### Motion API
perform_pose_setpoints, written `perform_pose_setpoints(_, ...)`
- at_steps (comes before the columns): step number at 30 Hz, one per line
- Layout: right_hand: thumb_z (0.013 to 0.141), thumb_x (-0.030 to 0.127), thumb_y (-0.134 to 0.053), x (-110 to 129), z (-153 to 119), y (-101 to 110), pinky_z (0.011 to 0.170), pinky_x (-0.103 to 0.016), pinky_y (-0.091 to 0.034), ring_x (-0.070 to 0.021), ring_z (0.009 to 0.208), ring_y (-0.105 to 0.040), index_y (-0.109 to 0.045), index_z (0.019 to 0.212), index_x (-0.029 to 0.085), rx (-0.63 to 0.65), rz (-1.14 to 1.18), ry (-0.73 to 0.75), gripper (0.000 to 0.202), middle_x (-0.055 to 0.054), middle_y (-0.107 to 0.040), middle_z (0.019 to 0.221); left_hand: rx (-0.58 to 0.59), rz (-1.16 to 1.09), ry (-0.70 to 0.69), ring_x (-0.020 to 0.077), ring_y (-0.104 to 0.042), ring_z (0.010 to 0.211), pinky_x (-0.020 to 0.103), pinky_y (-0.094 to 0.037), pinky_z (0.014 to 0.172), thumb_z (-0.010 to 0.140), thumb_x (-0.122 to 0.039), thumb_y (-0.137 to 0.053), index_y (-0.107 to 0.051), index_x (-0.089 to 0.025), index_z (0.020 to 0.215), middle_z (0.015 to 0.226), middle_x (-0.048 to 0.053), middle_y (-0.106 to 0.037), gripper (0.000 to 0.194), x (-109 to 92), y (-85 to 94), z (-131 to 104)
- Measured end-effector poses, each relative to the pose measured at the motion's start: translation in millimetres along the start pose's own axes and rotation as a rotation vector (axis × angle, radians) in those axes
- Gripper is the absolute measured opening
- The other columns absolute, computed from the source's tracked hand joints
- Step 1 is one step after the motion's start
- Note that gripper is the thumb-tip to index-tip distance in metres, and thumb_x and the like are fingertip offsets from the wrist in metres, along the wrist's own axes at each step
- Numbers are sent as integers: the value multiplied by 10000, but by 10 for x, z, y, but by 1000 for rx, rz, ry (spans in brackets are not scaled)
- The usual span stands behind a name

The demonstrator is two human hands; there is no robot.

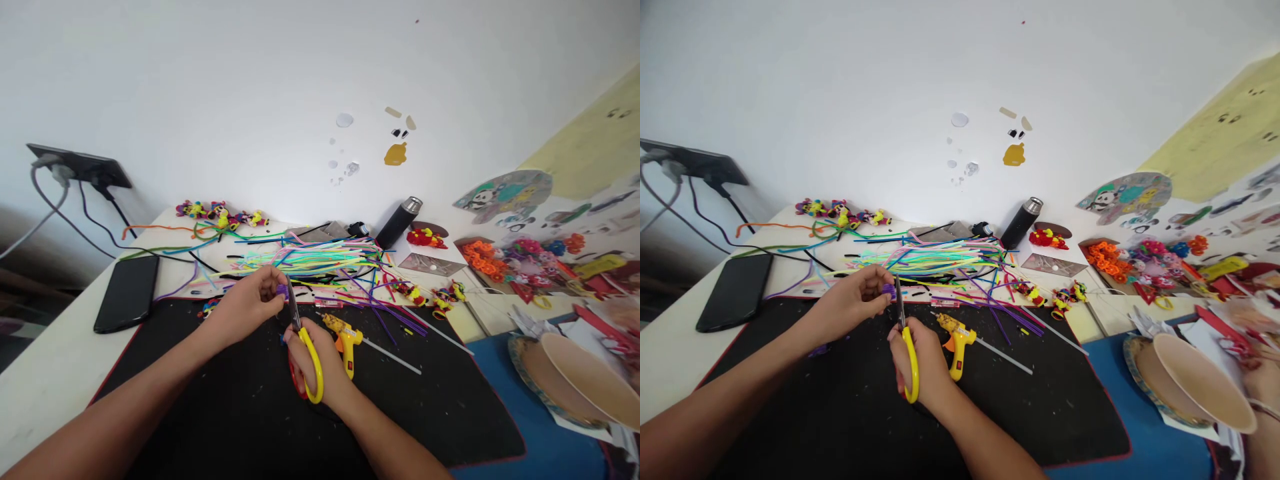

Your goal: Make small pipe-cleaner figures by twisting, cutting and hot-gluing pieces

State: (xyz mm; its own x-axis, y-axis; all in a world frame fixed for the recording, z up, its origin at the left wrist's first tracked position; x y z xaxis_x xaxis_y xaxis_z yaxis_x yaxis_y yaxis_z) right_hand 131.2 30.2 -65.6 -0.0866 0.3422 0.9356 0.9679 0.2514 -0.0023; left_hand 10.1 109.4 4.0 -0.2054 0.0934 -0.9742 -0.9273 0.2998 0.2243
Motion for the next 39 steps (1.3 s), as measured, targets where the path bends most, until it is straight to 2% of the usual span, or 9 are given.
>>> perform_pose_setpoints(6,963,616,-614,-95,-94,-122,318,-183,-294,-99,300,-407,-547,979,239,166,-15,-33,383,130,-460,488,-87,-97,-4,168,-635,640,291,-512,607,816,-360,-771,-591,-213,1058,724,-45,-652,335,-128,382,43)
perform_pose_setpoints(8,975,542,-641,-111,-181,-216,381,-189,-333,-99,359,-463,-606,998,227,261,-171,-42,318,103,-512,545,-124,-114,1,178,-658,661,300,-525,626,816,-384,-793,-627,-202,1101,735,-32,-678,377,-160,498,52)
perform_pose_setpoints(10,950,449,-715,-12,-245,-269,489,-202,-375,-105,483,-548,-682,993,216,277,-404,52,239,59,-610,642,-131,-123,9,184,-672,672,305,-531,637,820,-396,-803,-655,-196,1136,742,-21,-698,402,-172,544,58)
perform_pose_setpoints(13,891,442,-809,153,-288,-316,566,-239,-348,-139,633,-615,-744,959,215,224,-739,180,246,8,-708,748,-98,-159,23,185,-685,681,303,-540,635,811,-399,-821,-678,-192,1100,761,-9,-717,383,-165,516,64)
perform_pose_setpoints(17,917,543,-759,188,-287,-367,575,-283,-334,-219,715,-714,-758,1029,225,229,-1007,189,337,-46,-783,821,-67,-192,13,187,-702,695,304,-564,644,794,-397,-838,-685,-193,1056,768,-6,-722,366,-197,473,55)
perform_pose_setpoints(22,932,392,-712,266,-376,-561,644,-316,-458,-300,839,-787,-722,1212,207,349,-1201,312,336,-95,-831,962,-15,-193,2,204,-720,731,332,-605,679,787,-429,-845,-703,-199,1049,789,8,-742,376,-262,404,36)
perform_pose_setpoints(25,933,393,-713,280,-429,-689,667,-331,-508,-311,866,-794,-719,1225,191,430,-1291,336,355,-116,-831,1025,15,-200,-5,207,-721,719,336,-609,673,779,-449,-854,-700,-202,1043,765,5,-740,393,-268,350,29)
perform_pose_setpoints(31,960,465,-718,336,-445,-764,706,-341,-536,-322,921,-801,-732,1201,190,437,-1290,387,366,-112,-833,1048,78,-231,-9,187,-704,678,316,-585,658,807,-423,-831,-678,-192,1074,734,0,-737,384,-214,234,20)
perform_pose_setpoints(39,1020,370,-689,420,-440,-531,779,-293,-518,-260,947,-800,-769,1205,231,344,-1053,389,245,-62,-847,1054,102,-248,-2,179,-709,684,301,-571,654,820,-372,-808,-668,-191,1054,720,-12,-728,327,-183,146,25)
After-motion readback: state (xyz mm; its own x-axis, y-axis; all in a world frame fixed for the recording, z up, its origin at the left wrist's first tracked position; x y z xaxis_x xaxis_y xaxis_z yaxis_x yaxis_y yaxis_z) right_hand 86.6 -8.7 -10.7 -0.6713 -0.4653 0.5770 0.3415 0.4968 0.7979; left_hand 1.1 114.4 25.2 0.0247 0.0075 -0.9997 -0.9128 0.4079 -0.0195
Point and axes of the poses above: each hand's wrist, its own z-axis towards the middle knuckle, its own y-axis out of the back of the hand, x = y × z, the point moved 10 cm from there along z, towards the middle knuckle
